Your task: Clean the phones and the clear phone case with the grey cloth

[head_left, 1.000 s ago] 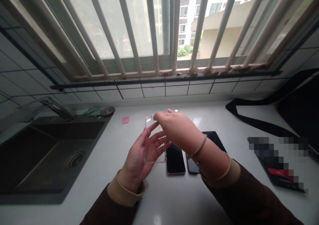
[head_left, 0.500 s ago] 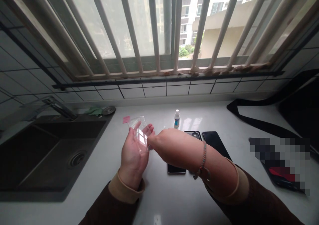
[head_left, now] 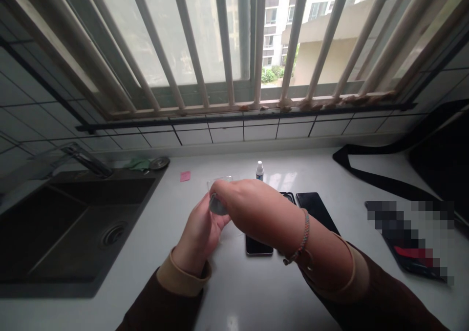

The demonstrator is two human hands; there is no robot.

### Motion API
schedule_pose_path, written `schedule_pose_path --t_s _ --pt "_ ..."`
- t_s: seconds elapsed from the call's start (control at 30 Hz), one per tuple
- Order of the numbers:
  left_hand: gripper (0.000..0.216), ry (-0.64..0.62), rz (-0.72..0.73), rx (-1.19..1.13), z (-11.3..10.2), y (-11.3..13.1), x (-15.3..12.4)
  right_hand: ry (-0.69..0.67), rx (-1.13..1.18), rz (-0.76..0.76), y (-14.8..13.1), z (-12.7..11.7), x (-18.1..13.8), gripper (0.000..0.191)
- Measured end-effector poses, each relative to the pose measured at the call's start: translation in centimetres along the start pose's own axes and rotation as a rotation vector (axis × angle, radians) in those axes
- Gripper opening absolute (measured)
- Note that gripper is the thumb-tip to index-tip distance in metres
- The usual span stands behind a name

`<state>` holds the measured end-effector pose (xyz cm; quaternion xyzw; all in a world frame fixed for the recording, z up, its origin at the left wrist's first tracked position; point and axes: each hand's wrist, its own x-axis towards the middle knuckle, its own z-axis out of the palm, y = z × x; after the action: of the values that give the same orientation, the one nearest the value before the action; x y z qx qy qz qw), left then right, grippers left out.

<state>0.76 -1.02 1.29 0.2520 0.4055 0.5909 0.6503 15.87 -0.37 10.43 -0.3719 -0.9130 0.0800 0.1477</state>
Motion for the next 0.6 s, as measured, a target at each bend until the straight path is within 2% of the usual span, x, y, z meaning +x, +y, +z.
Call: schedule_pose_path --t_s 0.1,0.23,0.43,0.5,0.6 --pt "0.029 -0.052 -0.063 0.059 -0.3 -0.2 -0.1 0.073 0.005 0.015 0.3 -0.1 -0.1 0.011" --pt "0.018 -0.065 -0.117 0.063 -0.2 -0.1 -0.1 0.096 -0.040 0.073 0.7 -0.3 -0.1 0.008" --pt "0.026 -0.068 -0.262 -0.023 0.3 0.6 -0.3 0.308 -0.196 0.399 1.9 0.1 0.1 0.016" --pt "0.026 -0.071 -0.271 -0.032 0.4 0.7 -0.4 0.305 -0.214 0.463 2.5 0.5 0.3 0.018" --pt "0.023 -0.115 -0.271 -0.066 0.3 0.7 -0.5 0.224 -0.146 0.389 3.2 1.3 0.8 0.016"
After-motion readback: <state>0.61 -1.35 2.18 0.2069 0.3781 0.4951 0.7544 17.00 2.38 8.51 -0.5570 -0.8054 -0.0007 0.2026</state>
